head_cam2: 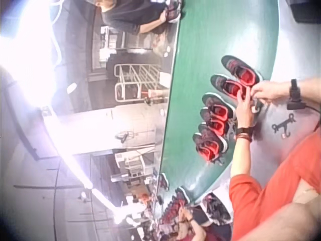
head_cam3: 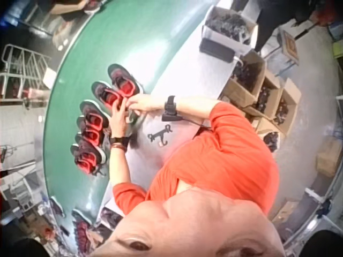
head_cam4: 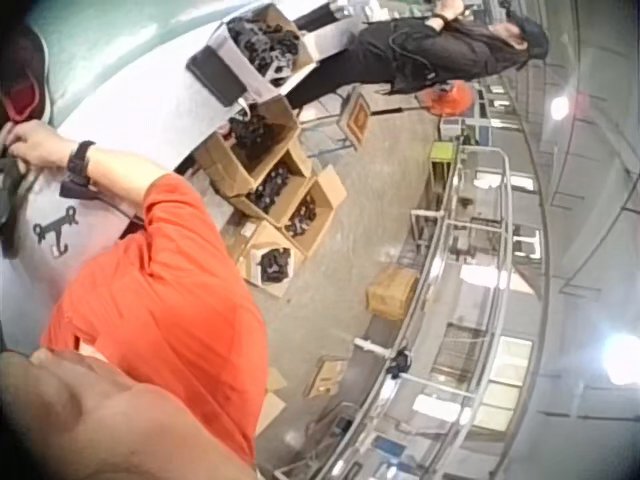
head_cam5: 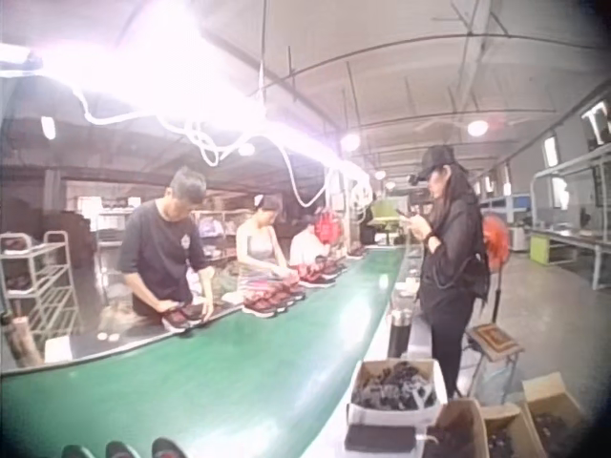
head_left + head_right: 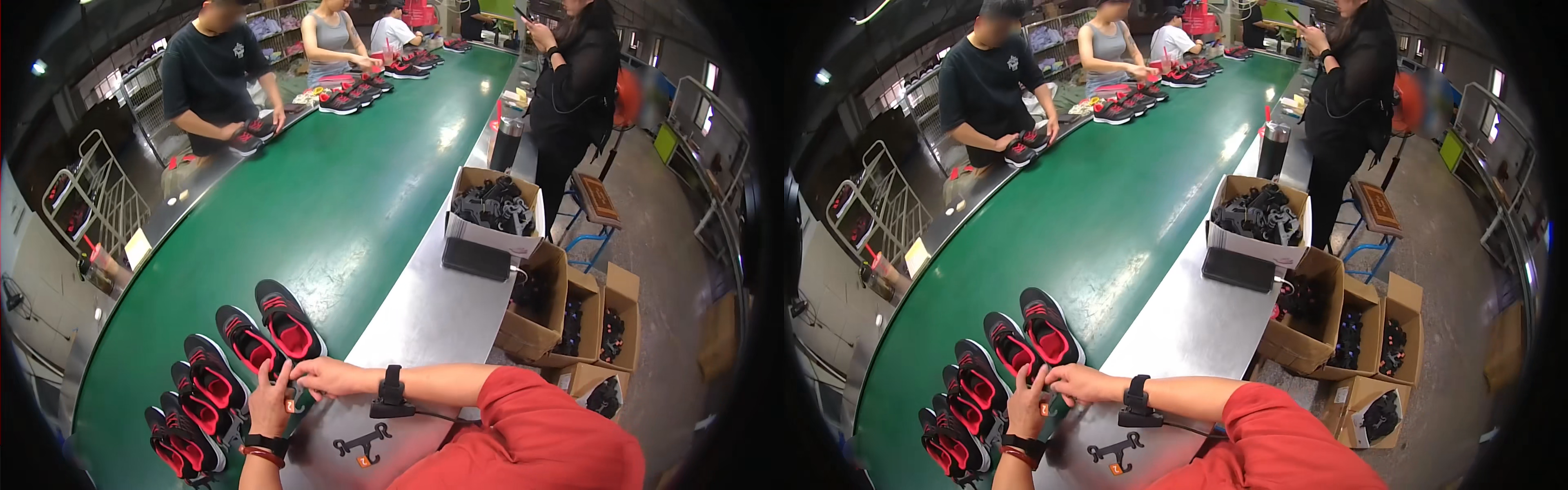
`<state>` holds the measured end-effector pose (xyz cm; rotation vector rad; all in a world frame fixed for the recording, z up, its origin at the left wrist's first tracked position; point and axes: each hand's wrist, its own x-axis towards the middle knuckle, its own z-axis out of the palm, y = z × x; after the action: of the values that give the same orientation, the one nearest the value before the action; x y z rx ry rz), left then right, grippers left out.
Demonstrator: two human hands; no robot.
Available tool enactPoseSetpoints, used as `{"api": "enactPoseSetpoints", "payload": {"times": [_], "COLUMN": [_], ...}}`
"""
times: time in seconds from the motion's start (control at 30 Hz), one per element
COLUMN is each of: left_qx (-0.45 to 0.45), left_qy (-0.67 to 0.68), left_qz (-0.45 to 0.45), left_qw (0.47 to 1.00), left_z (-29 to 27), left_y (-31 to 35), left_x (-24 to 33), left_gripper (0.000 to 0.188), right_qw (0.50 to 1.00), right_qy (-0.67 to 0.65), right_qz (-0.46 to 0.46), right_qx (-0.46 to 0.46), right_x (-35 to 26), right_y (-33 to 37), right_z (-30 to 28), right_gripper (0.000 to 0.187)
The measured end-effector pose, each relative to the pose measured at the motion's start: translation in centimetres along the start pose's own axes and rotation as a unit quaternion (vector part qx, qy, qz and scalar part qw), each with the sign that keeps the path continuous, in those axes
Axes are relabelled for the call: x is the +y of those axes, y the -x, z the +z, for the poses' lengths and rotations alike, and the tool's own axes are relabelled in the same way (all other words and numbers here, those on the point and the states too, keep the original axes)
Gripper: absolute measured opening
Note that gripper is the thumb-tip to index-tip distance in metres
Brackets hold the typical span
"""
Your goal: Attaching plastic clips or labels with strings to shoes on an active conveyor belt assembly line.
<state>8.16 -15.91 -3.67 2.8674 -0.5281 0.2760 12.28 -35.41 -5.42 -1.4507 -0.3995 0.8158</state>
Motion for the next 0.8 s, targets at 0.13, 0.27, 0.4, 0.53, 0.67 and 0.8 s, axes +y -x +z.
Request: {"api": "enactPoseSetpoints", "payload": {"times": [0.13,0.27,0.4,0.53,0.67,0.8], "left_qx": [0.013,-0.047,-0.033,-0.078,-0.113,-0.106], "left_qy": [-0.003,-0.072,0.033,0.104,0.106,0.115], "left_qz": [0.036,-0.05,-0.055,-0.083,-0.13,-0.163], "left_qw": [0.999,0.995,0.997,0.988,0.979,0.974], "left_z": [1.0,-1.7,-2.0,-0.9,-1.6,-2.0], "left_y": [-0.5,0.5,2.0,1.7,1.9,2.5], "left_x": [-2.0,-1.4,-2.8,-4.0,-4.0,-4.1], "left_gripper": [0.053,0.036,0.032,0.023,0.027,0.028], "right_qw": [0.893,0.867,0.816,0.755,0.666,0.662], "right_qy": [0.316,0.424,0.512,0.578,0.643,0.662], "right_qz": [-0.274,-0.25,-0.265,-0.299,-0.369,-0.344], "right_qx": [0.167,0.083,0.042,0.084,0.084,0.075], "right_x": [0.3,-2.5,-0.3,-1.9,-2.3,-3.0], "right_y": [-1.8,-0.4,-2.1,-4.1,-4.3,-4.4], "right_z": [-2.7,-4.7,-5.2,-4.3,-3.5,-2.1], "right_gripper": [0.032,0.042,0.033,0.03,0.032,0.032]}}
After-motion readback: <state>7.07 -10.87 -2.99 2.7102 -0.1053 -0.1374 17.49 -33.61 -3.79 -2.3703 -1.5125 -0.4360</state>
